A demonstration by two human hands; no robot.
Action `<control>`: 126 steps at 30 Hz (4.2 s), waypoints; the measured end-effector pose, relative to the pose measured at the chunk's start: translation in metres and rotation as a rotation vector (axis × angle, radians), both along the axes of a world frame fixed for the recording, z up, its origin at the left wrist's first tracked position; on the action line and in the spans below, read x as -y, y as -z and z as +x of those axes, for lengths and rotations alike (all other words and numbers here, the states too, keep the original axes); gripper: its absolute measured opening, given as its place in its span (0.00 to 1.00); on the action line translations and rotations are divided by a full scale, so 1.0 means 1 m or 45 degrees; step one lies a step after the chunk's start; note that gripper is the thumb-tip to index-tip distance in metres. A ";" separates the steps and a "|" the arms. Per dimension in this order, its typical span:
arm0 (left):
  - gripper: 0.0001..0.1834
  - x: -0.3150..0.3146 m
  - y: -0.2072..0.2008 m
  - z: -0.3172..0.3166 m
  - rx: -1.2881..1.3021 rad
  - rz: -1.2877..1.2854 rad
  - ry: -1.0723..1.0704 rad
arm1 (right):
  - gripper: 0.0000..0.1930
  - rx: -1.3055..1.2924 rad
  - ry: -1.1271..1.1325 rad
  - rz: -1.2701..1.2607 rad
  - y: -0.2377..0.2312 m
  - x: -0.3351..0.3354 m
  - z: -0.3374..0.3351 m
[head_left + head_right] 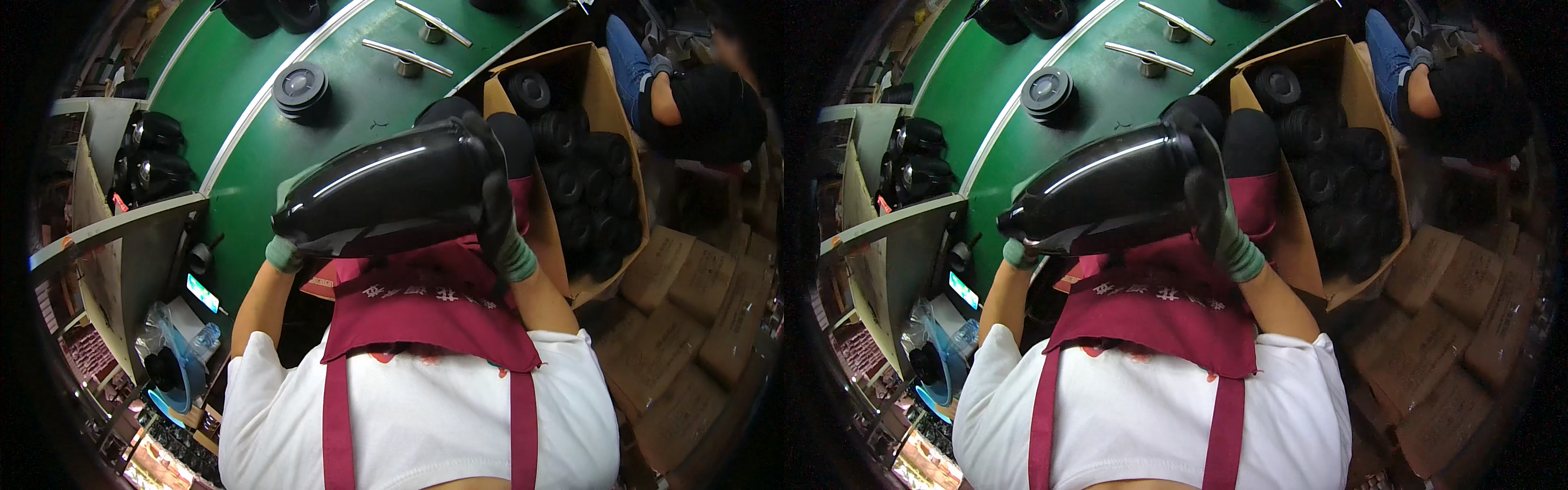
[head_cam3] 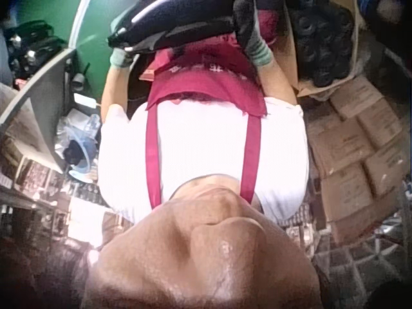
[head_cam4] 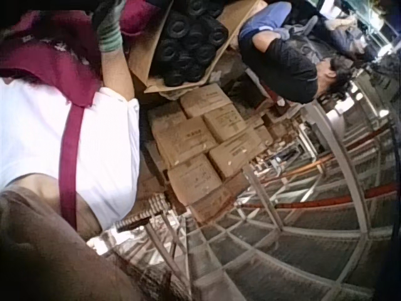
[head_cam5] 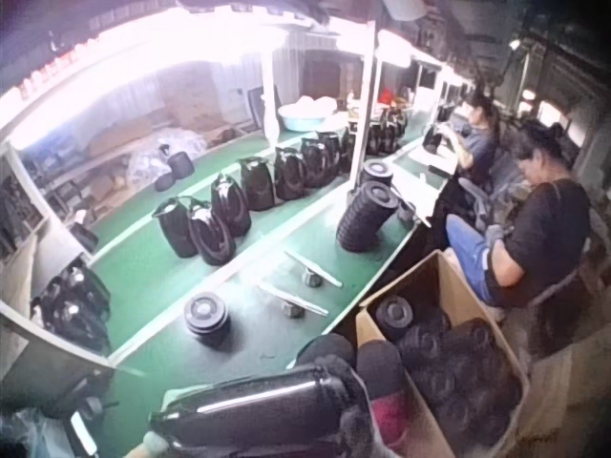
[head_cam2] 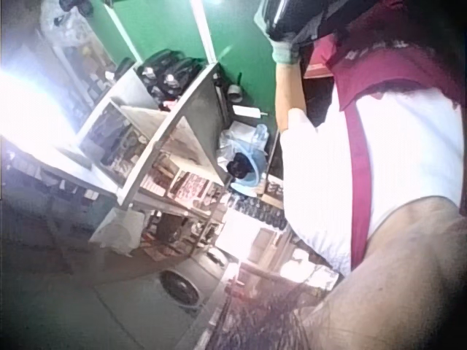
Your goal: The person assembles black kettles on a green conveyor belt. They pick up a kettle body, insert a metal heating element, and secure a black lid. The person repeats this process for multiple units, placing the finished kettles on the belt.
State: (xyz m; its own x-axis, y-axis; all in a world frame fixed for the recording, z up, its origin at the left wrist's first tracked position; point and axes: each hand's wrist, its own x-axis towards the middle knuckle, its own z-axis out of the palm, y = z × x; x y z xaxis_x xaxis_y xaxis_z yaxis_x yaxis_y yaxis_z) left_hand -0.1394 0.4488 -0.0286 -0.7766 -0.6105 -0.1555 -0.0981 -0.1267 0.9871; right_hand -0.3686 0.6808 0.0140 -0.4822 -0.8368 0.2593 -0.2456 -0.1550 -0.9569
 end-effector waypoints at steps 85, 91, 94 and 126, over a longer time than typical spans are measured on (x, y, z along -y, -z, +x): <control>0.22 0.000 -0.115 -0.075 0.013 -1.256 0.696 | 0.30 1.298 0.164 0.575 -0.023 0.002 -0.014; 0.24 -0.019 -0.040 -0.046 -0.087 0.341 0.254 | 0.33 -0.003 0.018 0.181 0.019 -0.037 -0.016; 0.28 -0.013 -0.068 -0.058 0.014 -0.548 0.385 | 0.32 0.391 -0.082 0.311 0.034 -0.020 -0.038; 0.36 -0.073 -0.117 -0.083 -0.315 -1.626 0.107 | 0.26 0.532 -0.030 0.140 0.048 -0.011 -0.020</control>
State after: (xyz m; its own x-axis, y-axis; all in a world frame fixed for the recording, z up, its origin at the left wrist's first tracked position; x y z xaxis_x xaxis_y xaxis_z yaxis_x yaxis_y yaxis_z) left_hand -0.2221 0.5217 0.0886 -0.7437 -0.1684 0.6470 0.1408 0.9066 0.3978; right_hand -0.3890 0.6913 -0.0337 -0.5073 -0.8605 -0.0454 0.1691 -0.0478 -0.9844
